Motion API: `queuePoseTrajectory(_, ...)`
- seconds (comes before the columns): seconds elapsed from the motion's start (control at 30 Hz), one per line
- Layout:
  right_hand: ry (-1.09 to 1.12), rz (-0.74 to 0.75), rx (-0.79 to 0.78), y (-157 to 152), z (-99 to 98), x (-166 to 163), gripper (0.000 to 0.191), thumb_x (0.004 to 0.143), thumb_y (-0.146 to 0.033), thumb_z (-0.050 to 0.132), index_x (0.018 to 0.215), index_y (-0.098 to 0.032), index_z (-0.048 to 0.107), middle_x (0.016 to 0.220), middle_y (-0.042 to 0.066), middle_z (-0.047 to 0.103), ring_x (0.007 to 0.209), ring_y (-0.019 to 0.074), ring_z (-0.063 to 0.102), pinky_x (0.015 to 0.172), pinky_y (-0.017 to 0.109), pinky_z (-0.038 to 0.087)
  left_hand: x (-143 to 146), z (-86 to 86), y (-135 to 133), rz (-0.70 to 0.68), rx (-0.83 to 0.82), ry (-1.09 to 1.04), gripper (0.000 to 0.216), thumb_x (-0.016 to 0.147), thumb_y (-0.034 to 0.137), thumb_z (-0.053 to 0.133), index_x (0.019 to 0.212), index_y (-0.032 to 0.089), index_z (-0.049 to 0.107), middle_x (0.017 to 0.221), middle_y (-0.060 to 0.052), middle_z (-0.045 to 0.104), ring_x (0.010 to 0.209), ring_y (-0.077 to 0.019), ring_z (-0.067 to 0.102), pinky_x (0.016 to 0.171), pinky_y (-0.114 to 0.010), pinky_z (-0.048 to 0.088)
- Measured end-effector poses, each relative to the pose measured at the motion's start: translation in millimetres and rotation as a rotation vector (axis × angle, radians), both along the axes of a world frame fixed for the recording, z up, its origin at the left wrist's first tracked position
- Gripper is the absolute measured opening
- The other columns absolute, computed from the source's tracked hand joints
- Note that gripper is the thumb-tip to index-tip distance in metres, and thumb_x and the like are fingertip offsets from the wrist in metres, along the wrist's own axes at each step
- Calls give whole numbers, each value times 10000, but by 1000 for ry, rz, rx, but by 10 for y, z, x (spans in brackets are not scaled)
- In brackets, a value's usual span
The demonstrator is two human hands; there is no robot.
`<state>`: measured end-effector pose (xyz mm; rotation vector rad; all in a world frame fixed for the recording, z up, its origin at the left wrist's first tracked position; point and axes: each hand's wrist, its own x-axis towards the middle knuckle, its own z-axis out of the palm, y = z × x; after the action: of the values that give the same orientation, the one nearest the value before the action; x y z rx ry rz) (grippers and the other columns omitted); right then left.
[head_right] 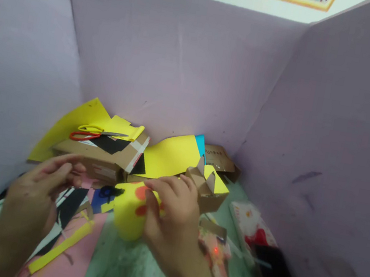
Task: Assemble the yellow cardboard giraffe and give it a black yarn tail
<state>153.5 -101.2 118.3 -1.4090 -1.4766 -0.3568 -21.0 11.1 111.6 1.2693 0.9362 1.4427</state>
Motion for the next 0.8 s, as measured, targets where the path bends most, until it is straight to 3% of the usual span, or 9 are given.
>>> queuePoseTrajectory(0.1, 177, 25, 35, -33, -29, -42, 175, 820, -94, 544, 911, -202, 646, 883, 45, 648, 849, 172, 591, 783, 345, 468, -54, 66, -82, -53, -66, -131, 184, 707, 272, 671, 866, 179, 675, 725, 7, 644, 568, -72, 541, 528, -142, 446)
queuePoseTrajectory(0.23, 364, 118, 45, -29, -8, -139, 183, 838, -109, 539, 895, -243, 649, 858, 7, 645, 801, 135, 602, 670, 248, 484, -83, 75, -190, -197, -314, -267, 172, 610, 238, 735, 751, 146, 698, 694, -34, 661, 543, -100, 552, 463, -167, 447)
queuePoseTrajectory(0.4, 583, 228, -49, -6, -55, -233, 132, 827, -167, 572, 854, -248, 673, 828, -2, 666, 766, 130, 615, 644, 225, 490, -35, 65, -351, -360, -515, -327, 242, 563, 241, 793, 764, 131, 718, 706, -54, 668, 521, -96, 531, 495, -206, 467)
queuePoseTrajectory(0.5, 677, 252, -57, -3, -115, -237, 117, 811, -191, 588, 842, -256, 681, 839, -1, 678, 780, 139, 624, 669, 236, 498, -1, 70, -408, -431, -469, -328, 266, 533, 263, 832, 728, 135, 703, 620, -13, 625, 476, -58, 486, 502, -177, 437)
queuePoseTrajectory(0.63, 716, 233, -29, -13, -113, -188, 90, 796, -209, 611, 816, -260, 682, 817, -10, 674, 743, 126, 633, 617, 197, 505, -28, 57, -368, -512, -372, -342, 238, 601, 263, 810, 568, 148, 604, 440, 59, 426, 399, -34, 373, 447, -158, 374)
queuePoseTrajectory(0.8, 582, 155, 34, 19, -104, -99, 130, 823, -169, 576, 841, -259, 669, 815, -15, 650, 746, 111, 617, 619, 180, 500, -82, 59, -305, -467, -315, -296, 347, 668, 303, 757, 511, 150, 487, 454, 65, 363, 382, -23, 242, 376, -151, 268)
